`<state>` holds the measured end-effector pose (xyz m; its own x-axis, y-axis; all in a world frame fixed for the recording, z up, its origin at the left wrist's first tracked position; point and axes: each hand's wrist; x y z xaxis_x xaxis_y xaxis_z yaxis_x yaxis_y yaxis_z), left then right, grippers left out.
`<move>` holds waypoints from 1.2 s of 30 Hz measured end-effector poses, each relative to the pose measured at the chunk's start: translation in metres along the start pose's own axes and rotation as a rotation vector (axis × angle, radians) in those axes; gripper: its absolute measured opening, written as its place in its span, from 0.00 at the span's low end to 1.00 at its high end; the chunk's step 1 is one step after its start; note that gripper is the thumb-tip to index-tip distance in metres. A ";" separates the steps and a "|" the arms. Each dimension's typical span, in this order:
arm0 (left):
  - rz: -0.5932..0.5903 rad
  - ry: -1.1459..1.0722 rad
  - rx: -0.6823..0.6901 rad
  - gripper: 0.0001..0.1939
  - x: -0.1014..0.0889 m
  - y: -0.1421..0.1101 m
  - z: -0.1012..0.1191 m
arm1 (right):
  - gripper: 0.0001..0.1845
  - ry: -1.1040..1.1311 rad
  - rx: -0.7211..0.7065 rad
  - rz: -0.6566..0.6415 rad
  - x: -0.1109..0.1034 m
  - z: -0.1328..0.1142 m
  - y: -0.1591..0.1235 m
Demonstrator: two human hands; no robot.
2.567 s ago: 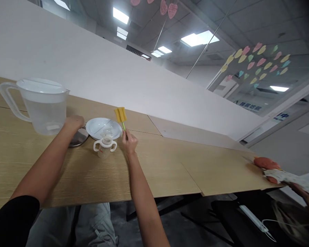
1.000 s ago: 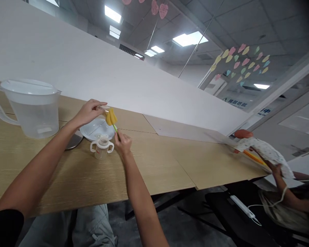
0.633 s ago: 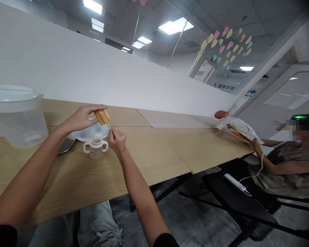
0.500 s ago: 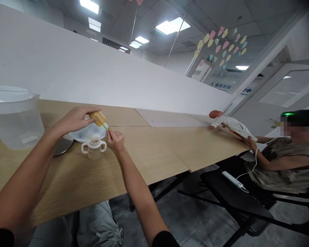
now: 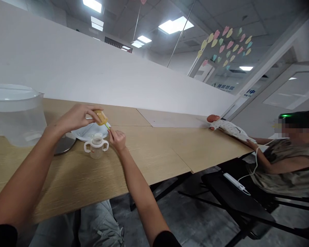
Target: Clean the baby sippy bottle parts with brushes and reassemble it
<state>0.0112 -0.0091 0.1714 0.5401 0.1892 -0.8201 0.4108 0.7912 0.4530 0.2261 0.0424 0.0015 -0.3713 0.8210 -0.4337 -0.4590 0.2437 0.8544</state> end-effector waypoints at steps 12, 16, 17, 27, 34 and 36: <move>0.251 0.423 -0.563 0.20 -0.019 -0.010 -0.047 | 0.22 0.037 0.291 0.136 0.003 -0.001 0.000; -0.131 0.503 -0.695 0.36 -0.019 -0.013 -0.089 | 0.23 0.058 0.369 0.127 0.005 0.002 -0.002; -0.204 0.490 -0.697 0.38 -0.015 -0.012 -0.097 | 0.22 0.069 0.361 0.110 0.005 0.002 -0.003; -0.338 0.492 -0.620 0.19 0.036 -0.005 -0.128 | 0.24 0.062 0.316 0.116 0.006 0.002 -0.004; -0.255 0.480 -0.563 0.13 0.045 -0.011 -0.123 | 0.24 0.021 0.298 0.098 0.006 0.001 -0.003; -0.210 0.465 -0.554 0.13 0.042 -0.011 -0.119 | 0.23 0.027 0.290 0.101 0.006 0.001 -0.003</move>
<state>-0.0581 0.0598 0.0899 0.0749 0.1305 -0.9886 -0.0249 0.9913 0.1289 0.2259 0.0469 -0.0030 -0.4266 0.8353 -0.3469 -0.1707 0.3023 0.9378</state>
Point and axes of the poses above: each hand's wrist, its own y-axis towards the middle knuckle, its own x-axis out of the palm, z = x × y, and after that the axes turned 9 degrees about -x, right-handed
